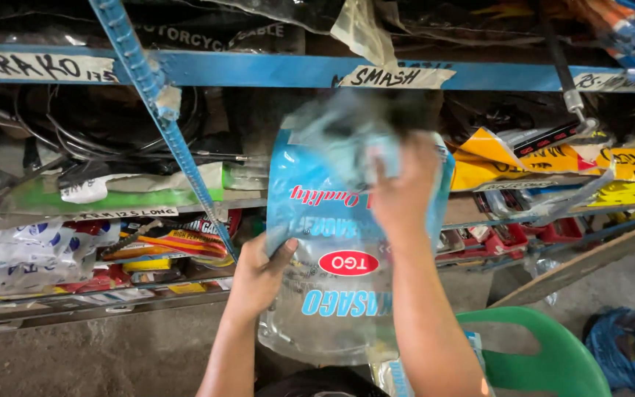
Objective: The person wipes the surface of a clear plastic bag containing motorcycle parts using a light blue cloth. They repeatedly rub the front and back of the bag to clean it while holding it in front of a shelf.
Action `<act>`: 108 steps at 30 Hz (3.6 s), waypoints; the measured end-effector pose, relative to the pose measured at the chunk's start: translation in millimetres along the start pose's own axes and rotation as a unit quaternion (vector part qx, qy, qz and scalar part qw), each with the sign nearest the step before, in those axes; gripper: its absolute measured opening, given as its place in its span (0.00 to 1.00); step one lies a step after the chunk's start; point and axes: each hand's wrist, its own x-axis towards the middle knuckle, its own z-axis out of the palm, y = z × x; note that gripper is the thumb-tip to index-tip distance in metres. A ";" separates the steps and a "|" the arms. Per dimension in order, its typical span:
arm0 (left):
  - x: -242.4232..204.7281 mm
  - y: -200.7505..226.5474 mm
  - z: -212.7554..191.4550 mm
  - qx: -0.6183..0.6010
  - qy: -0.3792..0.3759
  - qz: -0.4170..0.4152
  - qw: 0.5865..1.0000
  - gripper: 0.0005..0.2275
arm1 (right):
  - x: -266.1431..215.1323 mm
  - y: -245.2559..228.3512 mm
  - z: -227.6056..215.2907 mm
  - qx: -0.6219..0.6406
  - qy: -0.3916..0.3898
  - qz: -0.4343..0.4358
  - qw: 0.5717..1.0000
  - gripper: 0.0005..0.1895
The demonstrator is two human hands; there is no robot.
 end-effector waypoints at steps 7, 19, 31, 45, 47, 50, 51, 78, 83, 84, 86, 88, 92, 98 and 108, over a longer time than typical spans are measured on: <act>2.9 -26.3 5.1 -0.001 0.077 0.045 0.996 0.13 | -23.6 -56.3 -18.6 0.020 0.009 -0.006 1.000 0.20; 1.9 -13.2 -19.3 0.008 0.150 0.058 0.987 0.11 | -9.5 -60.5 -35.7 0.028 -0.041 -0.012 0.999 0.21; 9.5 -2.3 3.8 0.059 0.076 0.032 0.995 0.11 | 1.1 -18.1 -36.3 0.017 -0.034 0.030 0.999 0.16; 10.7 -0.1 -23.7 0.066 0.010 -0.008 0.998 0.14 | 8.4 -63.8 -58.3 -0.011 -0.160 0.005 0.987 0.14; 10.7 -5.9 -30.6 0.096 -0.013 -0.006 0.995 0.15 | 12.0 -70.2 -67.2 0.055 -0.194 0.008 0.980 0.23; 8.9 -2.4 -27.2 0.092 -0.018 -0.012 0.995 0.15 | 23.7 -20.3 -61.4 0.011 -0.103 0.001 0.995 0.13; 7.1 -6.6 -24.3 0.091 -0.017 -0.011 0.996 0.15 | 20.1 -11.8 -56.6 0.010 -0.103 0.000 0.995 0.13; 0.1 13.2 2.5 0.055 0.054 0.020 0.997 0.19 | -2.8 -42.0 -57.5 -0.071 -0.070 0.068 0.993 0.15; 1.4 33.4 12.7 0.058 0.078 0.012 0.995 0.17 | -3.9 -87.5 -75.2 0.052 -0.168 0.014 0.984 0.22; 0.3 31.2 11.9 0.059 0.076 0.009 0.995 0.17 | -1.8 -75.1 -75.8 0.052 -0.169 0.018 0.984 0.22; 0.3 27.4 11.4 0.055 0.075 0.014 0.996 0.19 | 4.4 -48.9 -77.6 0.013 -0.087 0.030 0.996 0.21; -1.5 24.1 14.3 0.058 0.078 0.012 0.995 0.19 | -12.7 -26.1 -61.5 -0.018 -0.076 0.034 0.996 0.19; -1.8 25.9 15.8 0.075 0.084 0.008 0.994 0.19 | -20.1 -49.4 -59.5 -0.071 -0.085 -0.023 0.994 0.26; -1.3 20.0 29.0 0.076 0.095 0.013 0.992 0.19 | -12.9 -27.7 -69.3 -0.045 -0.098 0.006 0.994 0.21; -14.6 -6.3 36.7 -0.004 0.129 0.001 0.992 0.13 | -14.5 1.1 -74.0 -0.030 -0.117 -0.020 0.992 0.24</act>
